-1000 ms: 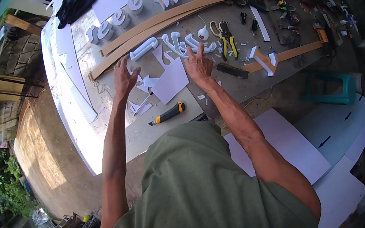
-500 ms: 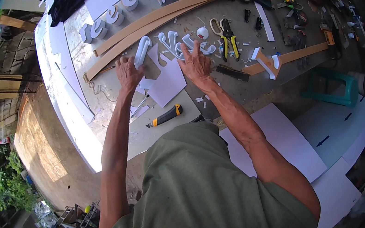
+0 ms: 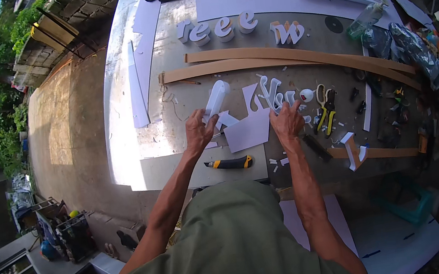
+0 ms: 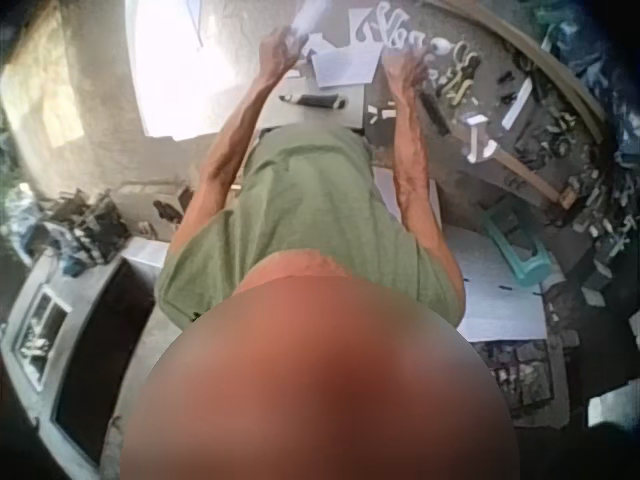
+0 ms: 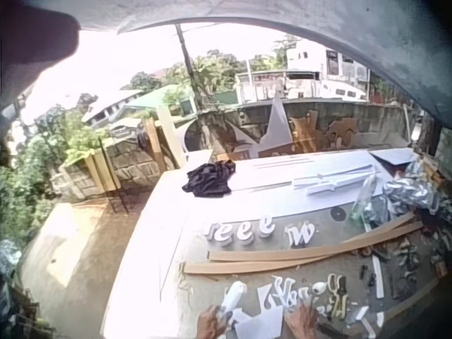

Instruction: The person is finishing white foam-board or plastic letters for a sign, including sanding edges, applying adhesive, and arranging them on a table.

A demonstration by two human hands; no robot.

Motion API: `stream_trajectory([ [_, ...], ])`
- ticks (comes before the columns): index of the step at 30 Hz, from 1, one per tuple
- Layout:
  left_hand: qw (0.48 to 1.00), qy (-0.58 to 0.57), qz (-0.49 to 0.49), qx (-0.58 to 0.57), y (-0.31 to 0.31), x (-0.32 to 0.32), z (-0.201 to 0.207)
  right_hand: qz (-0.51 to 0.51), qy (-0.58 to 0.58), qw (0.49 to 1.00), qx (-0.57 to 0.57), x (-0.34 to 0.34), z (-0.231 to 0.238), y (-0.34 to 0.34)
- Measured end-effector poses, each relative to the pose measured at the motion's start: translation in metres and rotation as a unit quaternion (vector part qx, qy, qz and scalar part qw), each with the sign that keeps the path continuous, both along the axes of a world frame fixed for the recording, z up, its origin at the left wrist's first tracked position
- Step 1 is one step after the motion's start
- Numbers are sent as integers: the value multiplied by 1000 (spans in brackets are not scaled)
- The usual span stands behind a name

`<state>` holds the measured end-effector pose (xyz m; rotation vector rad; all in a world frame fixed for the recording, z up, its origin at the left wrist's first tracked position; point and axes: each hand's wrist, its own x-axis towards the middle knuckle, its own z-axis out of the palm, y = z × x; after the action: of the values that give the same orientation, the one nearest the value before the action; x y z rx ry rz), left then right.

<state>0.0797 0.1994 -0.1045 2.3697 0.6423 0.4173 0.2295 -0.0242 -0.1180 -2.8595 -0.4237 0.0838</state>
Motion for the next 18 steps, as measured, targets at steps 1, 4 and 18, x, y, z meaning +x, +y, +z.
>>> stream_trajectory([
  [1,999,3,21,-38,3,-19,-2,7,-6,1000,-9,-2,3,2],
  [4,993,8,75,-95,3,-67,11,15,-8,1000,-24,-12,9,4],
  [18,944,-48,296,-135,38,-320,-16,188,-33,979,-74,-86,27,110],
])
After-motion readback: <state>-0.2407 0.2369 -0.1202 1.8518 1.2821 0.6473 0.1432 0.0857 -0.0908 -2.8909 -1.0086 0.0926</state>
